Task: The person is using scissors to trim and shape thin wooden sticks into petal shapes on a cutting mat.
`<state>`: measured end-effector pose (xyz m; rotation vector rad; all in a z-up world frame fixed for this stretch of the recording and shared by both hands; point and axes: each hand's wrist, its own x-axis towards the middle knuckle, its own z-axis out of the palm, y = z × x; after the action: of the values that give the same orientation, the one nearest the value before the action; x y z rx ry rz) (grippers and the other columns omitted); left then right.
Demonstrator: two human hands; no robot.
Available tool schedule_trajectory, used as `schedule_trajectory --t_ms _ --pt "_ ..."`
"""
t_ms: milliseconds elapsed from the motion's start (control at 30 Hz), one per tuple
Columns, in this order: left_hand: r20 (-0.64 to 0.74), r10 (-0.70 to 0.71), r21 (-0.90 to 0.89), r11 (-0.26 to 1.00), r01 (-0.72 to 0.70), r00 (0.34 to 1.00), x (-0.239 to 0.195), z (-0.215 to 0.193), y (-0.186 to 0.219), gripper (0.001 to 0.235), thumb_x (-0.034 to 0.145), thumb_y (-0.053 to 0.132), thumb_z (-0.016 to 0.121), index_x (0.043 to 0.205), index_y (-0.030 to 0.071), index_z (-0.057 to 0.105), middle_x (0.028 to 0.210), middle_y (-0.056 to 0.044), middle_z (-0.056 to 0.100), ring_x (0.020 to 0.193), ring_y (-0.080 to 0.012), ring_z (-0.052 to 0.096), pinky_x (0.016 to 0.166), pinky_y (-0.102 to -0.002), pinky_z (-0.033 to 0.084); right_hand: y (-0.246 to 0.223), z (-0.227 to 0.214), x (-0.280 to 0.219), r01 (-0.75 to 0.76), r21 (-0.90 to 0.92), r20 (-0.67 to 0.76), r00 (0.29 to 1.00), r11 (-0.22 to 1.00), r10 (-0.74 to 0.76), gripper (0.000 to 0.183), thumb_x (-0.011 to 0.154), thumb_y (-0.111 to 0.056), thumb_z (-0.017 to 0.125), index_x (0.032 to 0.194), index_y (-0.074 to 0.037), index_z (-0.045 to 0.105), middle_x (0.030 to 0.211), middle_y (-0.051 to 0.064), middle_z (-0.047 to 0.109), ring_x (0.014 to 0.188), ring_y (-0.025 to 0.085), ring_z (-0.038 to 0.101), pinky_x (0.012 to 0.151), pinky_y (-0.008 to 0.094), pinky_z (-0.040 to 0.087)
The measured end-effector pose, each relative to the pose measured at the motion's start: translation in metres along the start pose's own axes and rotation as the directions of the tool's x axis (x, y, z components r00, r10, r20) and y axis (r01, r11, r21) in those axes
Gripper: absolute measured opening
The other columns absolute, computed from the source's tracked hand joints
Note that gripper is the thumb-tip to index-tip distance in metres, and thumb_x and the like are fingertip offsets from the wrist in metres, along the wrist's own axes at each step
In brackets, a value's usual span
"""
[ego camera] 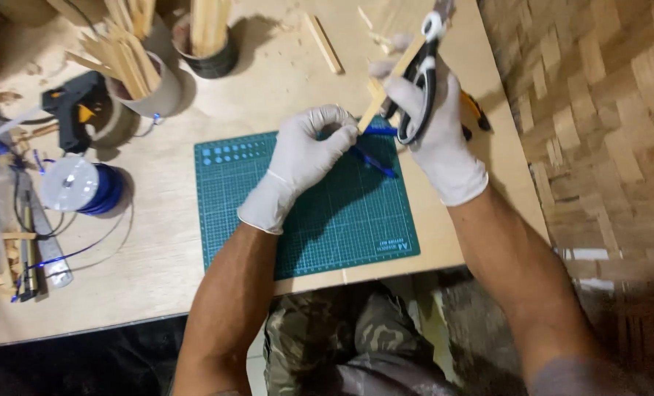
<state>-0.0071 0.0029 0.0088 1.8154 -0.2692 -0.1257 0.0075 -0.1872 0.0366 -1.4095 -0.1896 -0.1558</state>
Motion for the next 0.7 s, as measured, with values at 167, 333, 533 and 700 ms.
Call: schedule_trajectory --t_ms 167,333,533,700 --pt "0.053 0.020 -0.011 1.000 -0.020 0.998 -0.003 0.001 0.008 0.009 0.089 0.013 0.067 0.083 0.015 0.074 0.080 0.006 0.072 0.076 -0.0050 0.063 0.076 -0.023 0.055 0.002 0.004 0.004 -0.010 -0.054 -0.091 0.996 0.998 0.005 0.032 0.083 -0.006 0.069 0.114 -0.012 0.064 0.105 0.006 0.074 0.070 0.012 0.065 0.063 0.026 0.053" --pt "0.013 0.080 0.007 0.997 -0.080 0.997 -0.002 0.004 0.000 0.008 0.090 0.017 0.075 0.097 0.014 0.079 0.098 0.004 0.079 0.091 -0.0056 0.071 0.088 -0.023 0.058 0.006 0.005 0.007 0.053 -0.043 -0.209 0.976 0.998 -0.060 0.025 0.081 -0.001 0.071 0.103 -0.010 0.062 0.083 0.005 0.069 0.069 0.016 0.065 0.060 0.030 0.055" --pt "-0.094 0.319 0.110 0.945 -0.309 0.943 -0.003 0.009 -0.008 0.020 0.086 0.013 0.083 0.106 0.012 0.079 0.103 -0.004 0.080 0.094 -0.0144 0.077 0.088 -0.027 0.064 0.016 0.006 0.008 0.101 0.069 -0.327 0.942 0.992 -0.074 0.032 0.079 0.004 0.078 0.105 -0.011 0.066 0.084 0.002 0.066 0.076 0.016 0.069 0.070 0.030 0.060" --pt "-0.074 0.448 0.194 0.883 -0.428 0.891 -0.002 0.008 -0.010 0.024 0.089 0.016 0.082 0.112 0.016 0.077 0.102 -0.003 0.080 0.088 -0.0156 0.077 0.083 -0.029 0.060 0.015 0.006 0.007 0.073 0.044 -0.366 0.929 0.996 -0.052 0.031 0.078 0.002 0.077 0.104 -0.012 0.066 0.081 0.007 0.075 0.072 0.015 0.070 0.066 0.030 0.057"
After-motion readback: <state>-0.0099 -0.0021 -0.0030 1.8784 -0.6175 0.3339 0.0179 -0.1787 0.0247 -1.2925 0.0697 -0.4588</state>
